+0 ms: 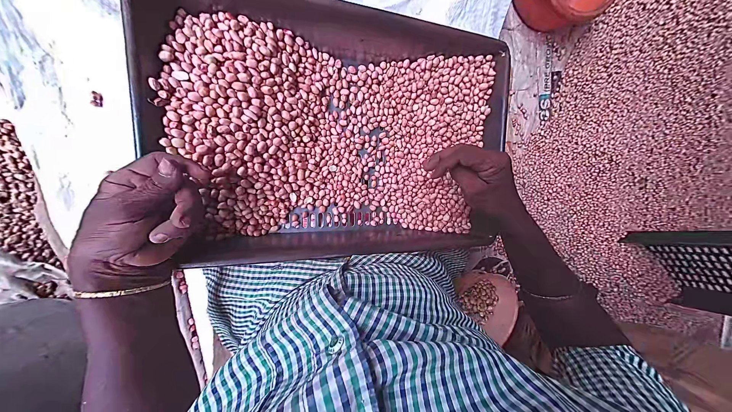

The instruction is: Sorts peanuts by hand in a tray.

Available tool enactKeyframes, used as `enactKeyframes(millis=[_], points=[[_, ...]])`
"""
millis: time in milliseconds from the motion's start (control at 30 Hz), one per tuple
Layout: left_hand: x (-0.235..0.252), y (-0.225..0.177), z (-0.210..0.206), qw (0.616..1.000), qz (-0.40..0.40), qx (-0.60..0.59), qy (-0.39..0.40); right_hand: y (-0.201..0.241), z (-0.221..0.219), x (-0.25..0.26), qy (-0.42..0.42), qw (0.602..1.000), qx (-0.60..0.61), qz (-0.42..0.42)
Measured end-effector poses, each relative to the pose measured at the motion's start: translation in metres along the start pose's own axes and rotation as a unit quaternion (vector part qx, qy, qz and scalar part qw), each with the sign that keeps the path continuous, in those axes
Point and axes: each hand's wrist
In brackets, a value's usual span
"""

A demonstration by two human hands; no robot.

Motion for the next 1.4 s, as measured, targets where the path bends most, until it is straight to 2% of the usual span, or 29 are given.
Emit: enactKeyframes(millis=[67,167,200,267,333,400,467,600,767,833,1000,1167,1233,1267,1300,1367,1400], points=[[0.001,0.007,0.008,0.999,-0.021,-0.003,0.03,-0.011,-0.006,0.002,-0.084,0.995,0.027,-0.046],[-0.001,0.012,0.016,1.0,-0.019,-0.011,0.017,-0.018,0.014,0.004,-0.224,0.958,0.119,-0.135],[-0.002,0.012,0.016,1.0,-0.012,-0.007,0.0,-0.017,0.02,0.0,-0.215,0.958,0.116,-0.148],[0.0,0.011,0.016,0.999,-0.004,-0.025,-0.025,-0.007,0.025,-0.018,-0.111,0.98,0.041,-0.161],[0.003,0.016,0.018,0.999,-0.006,-0.041,-0.02,0.006,0.025,-0.041,-0.013,0.982,-0.101,-0.158],[0.003,0.022,0.02,0.998,-0.037,-0.054,0.01,0.015,0.025,-0.06,0.027,0.972,-0.179,-0.15],[0.004,0.022,0.019,0.997,-0.056,-0.041,0.029,0.022,0.019,-0.071,0.042,0.965,-0.204,-0.16],[0.004,0.02,0.014,0.997,-0.053,-0.047,0.002,0.014,-0.003,-0.078,0.053,0.957,-0.245,-0.148],[-0.001,0.019,0.012,0.996,-0.03,-0.079,-0.037,0.022,0.017,-0.067,-0.08,0.968,-0.163,-0.173],[0.002,0.02,0.012,0.997,-0.04,-0.06,-0.033,0.027,0.026,-0.07,-0.048,0.968,-0.18,-0.166],[0.005,0.022,0.014,0.998,-0.057,-0.011,-0.024,0.021,0.021,-0.073,0.104,0.947,-0.265,-0.15],[0.004,0.023,0.014,0.998,-0.068,-0.002,-0.014,0.015,0.016,-0.07,0.143,0.926,-0.322,-0.138],[0.005,0.023,0.014,0.997,-0.07,-0.008,-0.008,0.013,0.02,-0.074,0.104,0.94,-0.303,-0.122],[0.005,0.023,0.014,0.997,-0.073,-0.012,-0.008,0.014,0.024,-0.076,0.043,0.957,-0.254,-0.132],[0.004,0.024,0.015,0.997,-0.077,-0.013,-0.006,0.015,0.028,-0.074,-0.052,0.97,-0.177,-0.158],[0.003,0.024,0.018,0.997,-0.076,0.0,-0.002,0.018,0.037,-0.072,-0.186,0.951,0.023,-0.246],[0.004,0.025,0.02,0.997,-0.072,0.005,-0.003,0.019,0.041,-0.074,-0.193,0.936,0.086,-0.282]])
Point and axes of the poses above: each hand's wrist, its own x-axis towards the middle knuckle, its own z-axis out of the back of the hand, y = z × x, and after that the axes turned 8 degrees about z, right-handed
